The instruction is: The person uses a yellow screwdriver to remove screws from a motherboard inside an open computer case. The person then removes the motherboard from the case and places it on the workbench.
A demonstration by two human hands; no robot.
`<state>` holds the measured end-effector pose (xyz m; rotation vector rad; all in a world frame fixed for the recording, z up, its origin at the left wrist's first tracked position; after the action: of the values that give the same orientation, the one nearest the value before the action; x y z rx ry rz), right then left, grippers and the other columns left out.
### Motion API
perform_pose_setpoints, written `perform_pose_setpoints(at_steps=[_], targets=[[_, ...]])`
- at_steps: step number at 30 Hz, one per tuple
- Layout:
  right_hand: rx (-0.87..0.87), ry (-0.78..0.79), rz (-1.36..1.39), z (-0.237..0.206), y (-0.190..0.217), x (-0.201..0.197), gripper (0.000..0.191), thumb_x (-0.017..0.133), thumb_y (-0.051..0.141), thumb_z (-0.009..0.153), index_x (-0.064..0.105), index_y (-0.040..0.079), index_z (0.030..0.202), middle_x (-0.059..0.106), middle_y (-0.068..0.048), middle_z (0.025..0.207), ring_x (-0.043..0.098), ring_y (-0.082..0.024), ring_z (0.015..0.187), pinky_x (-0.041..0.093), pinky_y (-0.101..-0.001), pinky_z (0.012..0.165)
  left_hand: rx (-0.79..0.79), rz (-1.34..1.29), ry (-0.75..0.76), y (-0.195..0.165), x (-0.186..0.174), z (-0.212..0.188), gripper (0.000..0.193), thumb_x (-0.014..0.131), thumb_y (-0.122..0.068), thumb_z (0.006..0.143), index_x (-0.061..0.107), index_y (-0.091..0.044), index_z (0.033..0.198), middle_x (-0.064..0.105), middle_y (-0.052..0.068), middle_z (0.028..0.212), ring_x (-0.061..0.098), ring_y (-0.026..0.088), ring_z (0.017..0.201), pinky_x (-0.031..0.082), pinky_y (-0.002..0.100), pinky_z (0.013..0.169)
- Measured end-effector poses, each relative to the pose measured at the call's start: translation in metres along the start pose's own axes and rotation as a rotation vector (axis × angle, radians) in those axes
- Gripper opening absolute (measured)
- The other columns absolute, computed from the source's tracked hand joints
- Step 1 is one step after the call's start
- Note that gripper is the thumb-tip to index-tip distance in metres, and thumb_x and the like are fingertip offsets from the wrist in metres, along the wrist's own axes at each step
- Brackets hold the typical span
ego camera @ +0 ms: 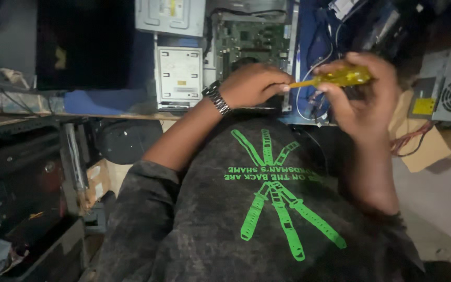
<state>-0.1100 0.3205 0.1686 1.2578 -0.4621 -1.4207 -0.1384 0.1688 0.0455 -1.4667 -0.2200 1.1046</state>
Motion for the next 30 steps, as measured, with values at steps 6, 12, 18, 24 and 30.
perform_pose_setpoints(at_steps=[6, 12, 18, 24, 30], targets=[[0.007, 0.049, -0.19, -0.011, -0.021, 0.005, 0.047, 0.08, 0.003, 0.104, 0.048, 0.001, 0.139, 0.074, -0.018, 0.116, 0.075, -0.025, 0.112, 0.058, -0.0338, 0.098, -0.077, 0.092, -0.001, 0.016, 0.021, 0.002, 0.017, 0.063, -0.028, 0.1, 0.07, -0.015, 0.108, 0.074, 0.008, 0.095, 0.071, 0.033, 0.083, 0.053, 0.047, 0.069], [0.022, 0.093, -0.141, -0.018, -0.04, 0.013, 0.043, 0.079, 0.006, 0.105, 0.05, 0.002, 0.137, 0.075, -0.016, 0.12, 0.076, -0.026, 0.111, 0.059, -0.0334, 0.095, -0.104, 0.145, -0.064, 0.037, 0.035, -0.007, 0.015, 0.064, -0.025, 0.101, 0.069, -0.014, 0.109, 0.074, 0.009, 0.097, 0.07, 0.033, 0.091, 0.054, 0.047, 0.074], [0.003, 0.114, -0.144, -0.019, -0.044, 0.014, 0.043, 0.08, 0.008, 0.103, 0.051, 0.002, 0.135, 0.074, -0.017, 0.121, 0.076, -0.027, 0.111, 0.06, -0.0354, 0.095, -0.09, 0.153, -0.12, 0.039, 0.038, -0.011, 0.016, 0.063, -0.026, 0.102, 0.068, -0.014, 0.112, 0.074, 0.008, 0.102, 0.071, 0.032, 0.094, 0.055, 0.045, 0.076], [-0.005, 0.11, -0.147, -0.018, -0.046, 0.014, 0.043, 0.081, 0.011, 0.102, 0.052, 0.002, 0.133, 0.074, -0.016, 0.12, 0.077, -0.027, 0.111, 0.061, -0.035, 0.094, -0.136, 0.149, -0.099, 0.043, 0.039, -0.012, 0.018, 0.062, -0.026, 0.103, 0.068, -0.014, 0.114, 0.074, 0.008, 0.102, 0.071, 0.031, 0.093, 0.054, 0.045, 0.075], [-0.044, 0.103, -0.198, -0.015, -0.042, 0.016, 0.043, 0.083, 0.016, 0.101, 0.055, 0.002, 0.13, 0.075, -0.016, 0.118, 0.077, -0.027, 0.11, 0.062, -0.0347, 0.092, -0.166, 0.163, -0.079, 0.045, 0.043, -0.012, 0.017, 0.062, -0.026, 0.103, 0.068, -0.014, 0.114, 0.074, 0.008, 0.103, 0.071, 0.03, 0.094, 0.055, 0.045, 0.076]])
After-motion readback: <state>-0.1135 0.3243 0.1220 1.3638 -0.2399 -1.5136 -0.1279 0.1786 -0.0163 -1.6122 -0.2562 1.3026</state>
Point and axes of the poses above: each hand's wrist, its own z-axis towards the middle knuckle, its own x-axis out of the palm, y = z × x, the point moved 8 cm from there along z, towards the middle knuckle
